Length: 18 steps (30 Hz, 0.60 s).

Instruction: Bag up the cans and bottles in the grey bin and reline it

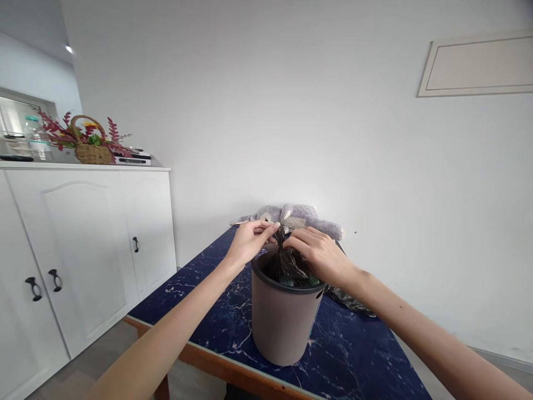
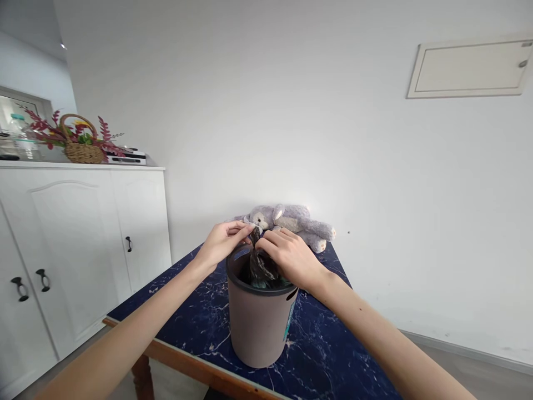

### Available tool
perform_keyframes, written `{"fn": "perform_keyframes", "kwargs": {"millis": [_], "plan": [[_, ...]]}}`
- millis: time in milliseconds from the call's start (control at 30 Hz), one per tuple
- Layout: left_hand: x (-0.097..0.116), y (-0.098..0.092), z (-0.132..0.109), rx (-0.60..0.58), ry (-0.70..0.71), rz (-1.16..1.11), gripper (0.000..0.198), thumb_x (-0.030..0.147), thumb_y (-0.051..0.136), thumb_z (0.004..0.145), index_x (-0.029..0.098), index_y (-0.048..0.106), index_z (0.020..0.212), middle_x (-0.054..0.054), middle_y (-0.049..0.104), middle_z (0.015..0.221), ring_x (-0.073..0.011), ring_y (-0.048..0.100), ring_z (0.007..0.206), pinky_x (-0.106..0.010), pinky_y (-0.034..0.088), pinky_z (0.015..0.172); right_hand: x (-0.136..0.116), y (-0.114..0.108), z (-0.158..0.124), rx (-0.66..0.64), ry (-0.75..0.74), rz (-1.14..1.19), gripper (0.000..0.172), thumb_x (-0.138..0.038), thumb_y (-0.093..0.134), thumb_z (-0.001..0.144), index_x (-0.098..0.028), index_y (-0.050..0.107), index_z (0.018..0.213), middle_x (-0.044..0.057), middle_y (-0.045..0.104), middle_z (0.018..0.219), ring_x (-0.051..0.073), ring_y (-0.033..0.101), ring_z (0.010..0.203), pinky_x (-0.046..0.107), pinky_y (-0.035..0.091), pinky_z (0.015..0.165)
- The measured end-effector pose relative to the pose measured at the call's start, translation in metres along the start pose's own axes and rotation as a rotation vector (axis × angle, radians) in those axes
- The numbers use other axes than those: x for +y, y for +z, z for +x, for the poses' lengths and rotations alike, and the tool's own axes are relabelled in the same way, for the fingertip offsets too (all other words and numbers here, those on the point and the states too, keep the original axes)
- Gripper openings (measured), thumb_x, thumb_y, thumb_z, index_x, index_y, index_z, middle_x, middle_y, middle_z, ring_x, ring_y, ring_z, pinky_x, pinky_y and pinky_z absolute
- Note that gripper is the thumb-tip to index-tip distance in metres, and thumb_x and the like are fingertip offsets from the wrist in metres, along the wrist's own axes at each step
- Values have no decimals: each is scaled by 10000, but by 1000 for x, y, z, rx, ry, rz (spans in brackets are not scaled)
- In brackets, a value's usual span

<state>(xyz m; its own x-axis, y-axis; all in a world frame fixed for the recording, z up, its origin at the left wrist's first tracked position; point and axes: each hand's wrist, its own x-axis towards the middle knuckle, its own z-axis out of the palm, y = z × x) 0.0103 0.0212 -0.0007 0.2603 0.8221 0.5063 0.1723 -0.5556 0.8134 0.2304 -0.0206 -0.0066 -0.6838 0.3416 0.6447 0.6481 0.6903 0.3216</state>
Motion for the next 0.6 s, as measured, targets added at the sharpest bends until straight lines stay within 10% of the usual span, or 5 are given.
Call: {"fn": "perform_keyframes", "kwargs": {"millis": [167, 333, 467, 600], "plan": [[0, 1, 0, 21, -47, -41, 474, 623, 755, 880, 164, 771, 998, -86, 788, 839, -235, 758, 798, -345, 606, 771, 5, 3, -1, 19, 261, 316, 354, -48, 566, 822, -207, 644, 1129, 114, 695, 1201, 255, 683, 989, 362, 531, 772], [11, 4, -4, 14, 35, 41, 442, 615, 708, 915, 188, 789, 996, -102, 816, 984, -269, 764, 943, -375, 595, 891, 7, 7, 8, -71, 602, 877, 190, -257, 711, 866, -207, 694, 1049, 26, 777, 809, 241, 760, 750, 415, 616, 761], [11, 3, -6, 51, 73, 143, 447, 620, 679, 933, 225, 778, 1117, -102, 788, 1209, -288, 718, 1129, -365, 550, 956, 9, 12, 7, -20, 703, 980, 308, -359, 831, 796, -180, 730, 1025, 62, 814, 928, 282, 787, 918, 464, 613, 903], [7, 4, -7, -90, -61, 325, 580, 720, 582, 943, 229, 682, 653, -73, 711, 697, -285, 713, 765, -360, 511, 710, 9, 11, 5, 1, 723, 890, 314, -388, 834, 776, -181, 752, 998, 61, 809, 991, 287, 750, 980, 438, 588, 894]]}}
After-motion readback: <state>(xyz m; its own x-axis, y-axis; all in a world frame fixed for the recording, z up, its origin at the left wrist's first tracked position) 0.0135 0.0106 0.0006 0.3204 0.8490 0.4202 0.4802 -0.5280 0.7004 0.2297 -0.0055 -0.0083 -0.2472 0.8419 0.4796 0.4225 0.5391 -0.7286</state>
